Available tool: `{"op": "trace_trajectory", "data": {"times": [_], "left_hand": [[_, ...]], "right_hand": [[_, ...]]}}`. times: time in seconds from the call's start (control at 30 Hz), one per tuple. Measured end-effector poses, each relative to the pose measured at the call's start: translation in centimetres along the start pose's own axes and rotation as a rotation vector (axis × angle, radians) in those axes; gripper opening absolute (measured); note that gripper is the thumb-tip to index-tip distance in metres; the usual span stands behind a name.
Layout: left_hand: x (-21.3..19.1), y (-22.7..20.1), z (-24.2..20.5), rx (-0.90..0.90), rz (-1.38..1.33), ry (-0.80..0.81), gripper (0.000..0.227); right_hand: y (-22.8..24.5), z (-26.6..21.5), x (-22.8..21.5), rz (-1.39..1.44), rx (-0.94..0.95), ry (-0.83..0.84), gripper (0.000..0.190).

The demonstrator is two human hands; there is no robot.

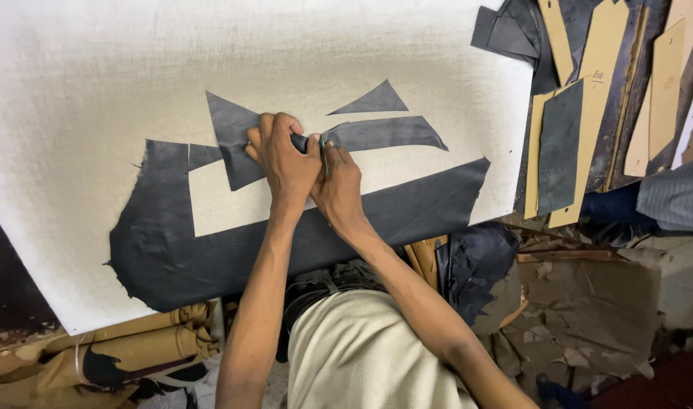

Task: The person places a cardboard pattern on a large sheet of black leather, traces around it with a pen, and cuts along the traced lines using a utility knife. The person repeats this process for multiple pattern pieces, adjusting the leather and pattern as needed.

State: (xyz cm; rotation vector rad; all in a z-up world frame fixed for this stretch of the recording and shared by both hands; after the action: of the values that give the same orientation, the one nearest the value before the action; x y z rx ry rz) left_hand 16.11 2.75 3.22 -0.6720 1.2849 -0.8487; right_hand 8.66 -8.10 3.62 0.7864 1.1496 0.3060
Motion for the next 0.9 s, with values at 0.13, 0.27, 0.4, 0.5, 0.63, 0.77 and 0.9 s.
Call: {"op": "trace_trajectory", "data": {"times": [0.13, 0.27, 0.4, 0.5, 0.63, 0.77, 0.9], "left_hand": [[0.2, -0.4, 0.4, 0.029, 0.026, -0.005, 0.035], [-0.7, -2.7, -0.9, 0.160, 0.083, -0.072, 0.025], [3.0, -7.4, -3.3, 0.385, -0.030, 0.001, 0.019], [9.0, -10.9, -5.7, 0.498, -0.149, 0.244, 0.022], [13.5, -13.2, -5.6, 0.485, -0.086, 0.280, 0.029], [14.9, -13.2, -5.6, 0.461, 0.021, 0.282, 0.030], [15.3, -13.5, -5.2, 0.463, -0.014, 0.275, 0.029]], "right_hand": [[0.3, -1.2, -1.3, 0.001, -0.022, 0.040, 0.024], [-4.6, -2.1, -5.0, 0.053, 0.226, 0.219, 0.024], [-8.9, 0.3, -14.2, -0.005, 0.174, -0.146, 0.026], [-11.3, 1.2, -16.3, -0.022, 0.122, -0.296, 0.025], [-13.7, 3.3, -15.1, -0.092, 0.115, -0.287, 0.024], [-14.7, 2.6, -14.1, -0.142, 0.126, -0.186, 0.018], [-13.2, 1.3, -16.7, -0.120, 0.005, -0.066, 0.026]]}}
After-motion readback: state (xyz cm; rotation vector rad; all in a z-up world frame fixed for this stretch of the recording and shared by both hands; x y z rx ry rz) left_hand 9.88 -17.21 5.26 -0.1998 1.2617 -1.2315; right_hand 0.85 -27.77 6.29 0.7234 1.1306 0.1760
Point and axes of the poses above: each hand's wrist, its own z-axis towards the middle knuckle, its own x-axis out of the palm, y = z × x, the point moved 10 cm from there along z, towards the middle knuckle, and after that the axes turned 4 degrees about -y, right-handed, at the moved point
